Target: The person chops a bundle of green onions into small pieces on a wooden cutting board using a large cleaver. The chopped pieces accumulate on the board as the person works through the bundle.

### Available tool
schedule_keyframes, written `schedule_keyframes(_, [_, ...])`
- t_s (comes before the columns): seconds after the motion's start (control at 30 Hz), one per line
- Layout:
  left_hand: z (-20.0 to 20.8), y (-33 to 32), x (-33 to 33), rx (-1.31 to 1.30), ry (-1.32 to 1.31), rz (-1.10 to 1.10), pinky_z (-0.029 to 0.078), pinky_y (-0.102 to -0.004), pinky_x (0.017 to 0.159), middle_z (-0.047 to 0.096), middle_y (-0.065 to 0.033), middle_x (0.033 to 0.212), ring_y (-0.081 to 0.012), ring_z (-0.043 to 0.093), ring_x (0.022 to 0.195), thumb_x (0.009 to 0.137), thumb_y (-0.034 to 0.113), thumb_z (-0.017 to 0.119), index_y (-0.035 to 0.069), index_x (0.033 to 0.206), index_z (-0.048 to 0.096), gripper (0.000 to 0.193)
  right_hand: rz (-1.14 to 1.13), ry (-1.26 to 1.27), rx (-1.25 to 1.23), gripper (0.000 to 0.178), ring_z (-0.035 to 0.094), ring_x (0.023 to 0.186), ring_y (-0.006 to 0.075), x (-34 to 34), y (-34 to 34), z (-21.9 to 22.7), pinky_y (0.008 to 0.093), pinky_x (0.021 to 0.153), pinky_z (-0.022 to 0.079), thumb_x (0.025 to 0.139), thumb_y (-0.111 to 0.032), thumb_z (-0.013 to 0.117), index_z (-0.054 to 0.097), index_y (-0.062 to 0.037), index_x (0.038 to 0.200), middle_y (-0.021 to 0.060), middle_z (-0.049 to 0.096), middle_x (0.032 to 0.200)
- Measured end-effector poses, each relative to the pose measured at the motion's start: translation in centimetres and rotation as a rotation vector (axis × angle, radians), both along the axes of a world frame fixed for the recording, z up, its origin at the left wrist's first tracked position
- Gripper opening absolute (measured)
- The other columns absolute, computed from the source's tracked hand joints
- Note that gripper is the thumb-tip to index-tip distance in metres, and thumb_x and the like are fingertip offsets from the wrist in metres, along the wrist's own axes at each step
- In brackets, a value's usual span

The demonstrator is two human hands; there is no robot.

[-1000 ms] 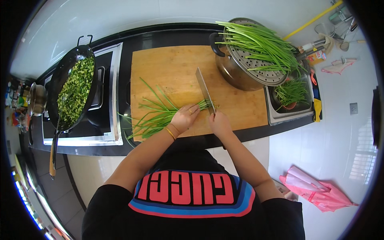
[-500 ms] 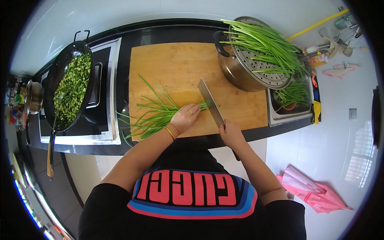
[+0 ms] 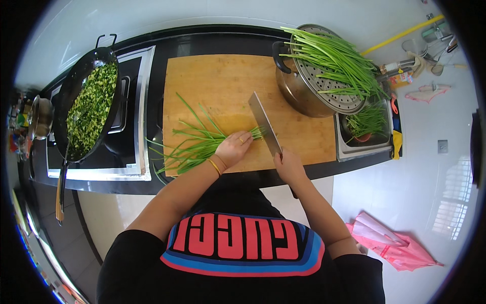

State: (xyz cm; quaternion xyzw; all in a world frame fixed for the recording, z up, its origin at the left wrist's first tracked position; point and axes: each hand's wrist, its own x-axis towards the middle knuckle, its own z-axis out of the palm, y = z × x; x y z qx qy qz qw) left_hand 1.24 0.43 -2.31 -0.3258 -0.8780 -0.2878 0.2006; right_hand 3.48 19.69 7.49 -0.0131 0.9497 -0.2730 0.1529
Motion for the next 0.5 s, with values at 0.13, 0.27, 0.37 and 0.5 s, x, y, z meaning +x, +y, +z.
schedule_keyframes(0.13, [-0.1,-0.1,0.1,0.005,-0.015,0.005,0.046,-0.0340,0.084,0.055,-0.0099,0.101,-0.0254,0.055,0.097,0.072,0.007,0.054,-0.001,0.095,0.060,0.025,0.044,-0.041,0.039,0.020,0.056,0.068,0.0429,0.8,0.2,0.1,0.0478,0.063,0.045,0.083,-0.014,0.048,0.052,0.0046,0.080,0.0264,0.056,0.069])
schedule_keyframes(0.27, [-0.1,-0.1,0.2,0.015,-0.026,-0.009,0.046,-0.0340,0.084,0.055,-0.0101,0.102,-0.0256,0.055,0.097,0.072,0.007,0.054,-0.001,0.096,0.060,0.026,0.063,0.004,0.092,0.020,0.056,0.068,0.0431,0.5,-0.8,-1.2,0.0481,0.063,0.045,0.083,-0.015,0.048,0.053,0.0043,0.079,0.0268,0.056,0.069])
schedule_keyframes(0.37, [-0.3,0.2,0.2,0.006,-0.023,-0.014,0.046,-0.0340,0.084,0.055,-0.0102,0.101,-0.0258,0.055,0.097,0.072,0.008,0.053,-0.001,0.096,0.060,0.026,-0.007,0.036,0.102,0.022,0.056,0.069,0.0429,-0.7,-2.1,-3.1,0.0486,0.063,0.045,0.083,-0.016,0.047,0.053,0.0043,0.078,0.0270,0.056,0.070])
schedule_keyframes(0.5, [0.2,-0.3,0.2,0.001,-0.018,0.002,0.046,-0.0342,0.084,0.056,-0.0103,0.101,-0.0258,0.055,0.096,0.072,0.008,0.053,-0.001,0.095,0.059,0.026,-0.016,-0.039,-0.006,0.024,0.057,0.069,0.0426,-1.8,-1.0,-2.9,0.0488,0.063,0.045,0.084,-0.018,0.047,0.054,0.0043,0.080,0.0274,0.056,0.071])
